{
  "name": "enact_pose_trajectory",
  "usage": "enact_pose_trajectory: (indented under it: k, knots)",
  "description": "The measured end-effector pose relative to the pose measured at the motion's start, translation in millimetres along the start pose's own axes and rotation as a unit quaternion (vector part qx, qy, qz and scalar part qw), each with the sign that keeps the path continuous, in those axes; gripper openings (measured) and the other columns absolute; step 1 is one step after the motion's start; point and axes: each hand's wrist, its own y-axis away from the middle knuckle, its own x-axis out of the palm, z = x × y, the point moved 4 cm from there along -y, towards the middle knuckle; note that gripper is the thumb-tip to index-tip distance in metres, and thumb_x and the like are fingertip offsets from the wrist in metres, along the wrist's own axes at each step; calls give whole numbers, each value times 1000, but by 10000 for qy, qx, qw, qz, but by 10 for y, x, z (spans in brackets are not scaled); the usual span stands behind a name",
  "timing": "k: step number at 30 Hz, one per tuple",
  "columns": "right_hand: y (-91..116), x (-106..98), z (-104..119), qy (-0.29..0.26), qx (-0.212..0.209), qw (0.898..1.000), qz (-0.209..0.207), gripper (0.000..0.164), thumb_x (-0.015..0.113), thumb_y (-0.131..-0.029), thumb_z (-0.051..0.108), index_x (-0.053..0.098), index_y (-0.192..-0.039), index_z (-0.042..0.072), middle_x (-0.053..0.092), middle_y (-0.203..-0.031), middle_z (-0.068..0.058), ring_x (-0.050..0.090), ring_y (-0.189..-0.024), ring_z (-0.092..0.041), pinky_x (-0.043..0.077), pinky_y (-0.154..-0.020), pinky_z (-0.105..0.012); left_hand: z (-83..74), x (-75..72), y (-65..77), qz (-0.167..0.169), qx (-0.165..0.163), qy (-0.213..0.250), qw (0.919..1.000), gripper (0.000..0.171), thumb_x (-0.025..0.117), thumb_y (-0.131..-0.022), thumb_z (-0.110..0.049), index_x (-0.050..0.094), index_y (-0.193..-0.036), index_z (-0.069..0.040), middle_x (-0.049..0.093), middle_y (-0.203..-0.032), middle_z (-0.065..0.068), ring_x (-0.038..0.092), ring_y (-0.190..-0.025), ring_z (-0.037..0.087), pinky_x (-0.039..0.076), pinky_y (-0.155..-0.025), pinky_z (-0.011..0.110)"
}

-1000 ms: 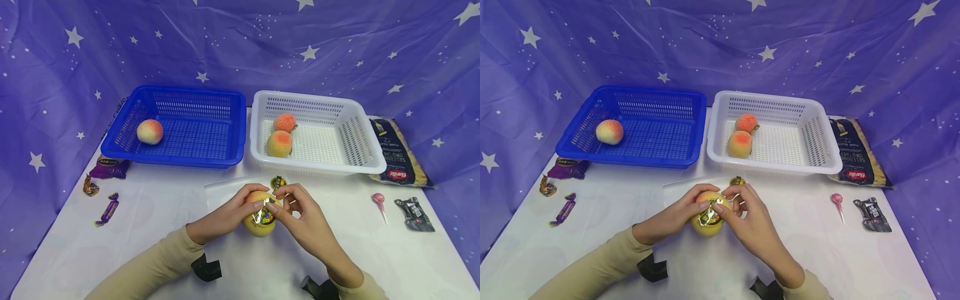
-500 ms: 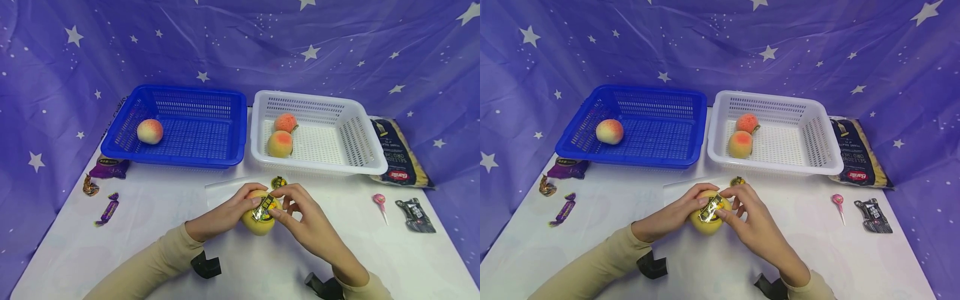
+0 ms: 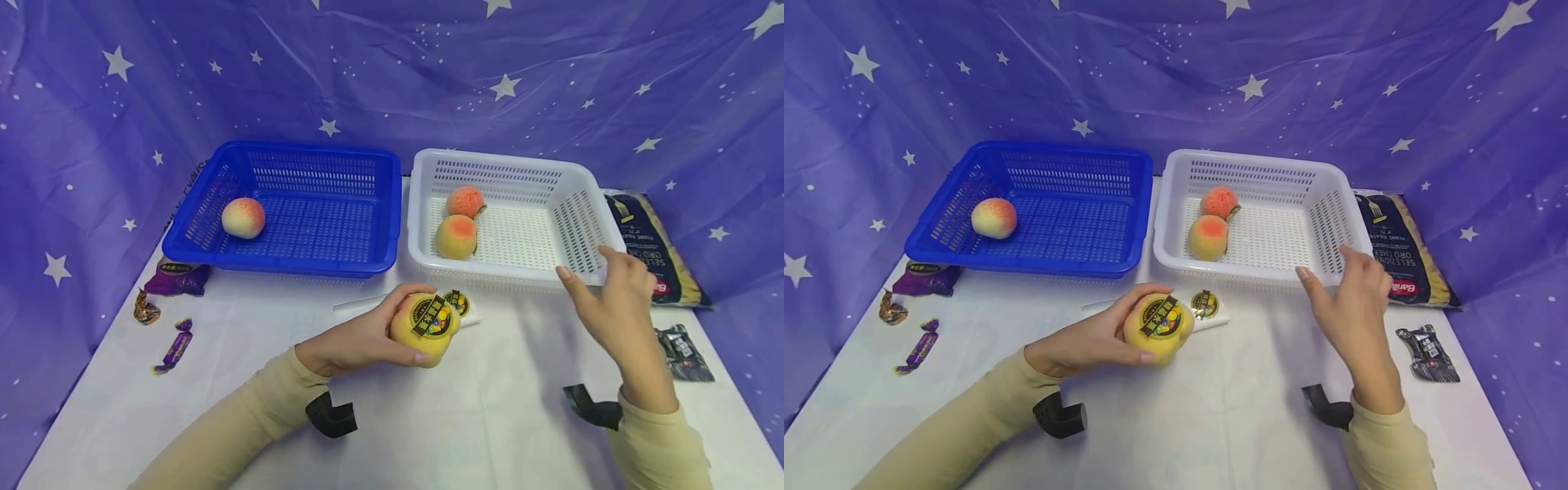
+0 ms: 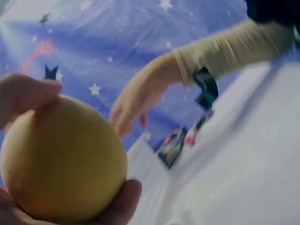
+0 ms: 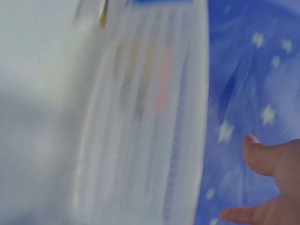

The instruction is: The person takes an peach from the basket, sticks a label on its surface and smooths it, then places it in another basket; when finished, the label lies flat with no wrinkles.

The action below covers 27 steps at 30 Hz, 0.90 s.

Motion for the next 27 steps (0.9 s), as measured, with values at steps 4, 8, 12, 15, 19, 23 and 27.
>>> enact_pose_trajectory:
  k: [4, 8, 12, 15, 19, 23, 27]
  knots:
    - [-157, -19, -350, 448, 591, 9962, 454, 89, 44, -85, 54, 5, -139, -5, 4, -137, -37, 3, -122, -53, 7, -90, -67, -191, -15, -171, -730, 156, -1366, 9878, 83, 77, -65, -31, 25, -129, -40, 41, -120, -5, 48, -102, 15, 42, -82, 32]
    - [-207, 34, -490, 435, 725, 9927, 857, 90, 38, -86, 57, 1, -139, -6, 1, -136, -39, 3, -122, -56, 13, -89, -69, -454, 2, -407, -1410, 929, -2748, 9465, 85, 77, -63, -40, 25, -130, -35, 37, -120, -6, 47, -101, 11, 46, -76, 28]
    - [-234, 74, -489, 505, 527, 9936, 866, 88, 36, -87, 55, 4, -137, -10, 5, -133, -41, 9, -119, -57, 20, -85, -70, -699, 18, -728, -1966, 1654, -3712, 8923, 80, 76, -62, -39, 32, -128, -25, 35, -125, -1, 44, -105, 11, 47, -77, 25]
    - [-256, 98, -457, 635, 406, 9936, 838, 88, 35, -88, 56, 5, -136, -13, 8, -132, -41, 12, -116, -58, 22, -82, -69, -810, 19, -1029, -2136, 1658, -4357, 8585, 80, 76, -61, -40, 35, -127, -20, 34, -126, 3, 41, -108, 12, 45, -80, 22]
    - [-263, 124, -432, 650, 453, 9924, 940, 89, 32, -87, 57, 6, -136, -12, 4, -133, -40, 12, -115, -58, 23, -81, -70, -843, 28, -1439, -2019, 1158, -5030, 8324, 83, 76, -60, -42, 35, -128, -18, 37, -116, 6, 45, -96, 14, 45, -74, 22]
    - [-249, 122, -420, 562, 445, 9928, 957, 85, 33, -88, 57, 13, -135, -11, 4, -134, -39, 11, -115, -56, 22, -81, -70, -805, 43, -1770, -1845, 599, -5537, 8098, 84, 75, -60, -45, 35, -128, -19, 39, -114, 5, 51, -85, 14, 46, -69, 27]
    - [-221, 94, -431, 422, 458, 9934, 962, 81, 34, -88, 55, 20, -134, -10, 4, -134, -38, 7, -117, -54, 19, -82, -69, -737, 91, -2017, -1645, 112, -5952, 7865, 83, 75, -58, -51, 36, -127, -22, 42, -118, 2, 47, -98, 16, 42, -79, 36]
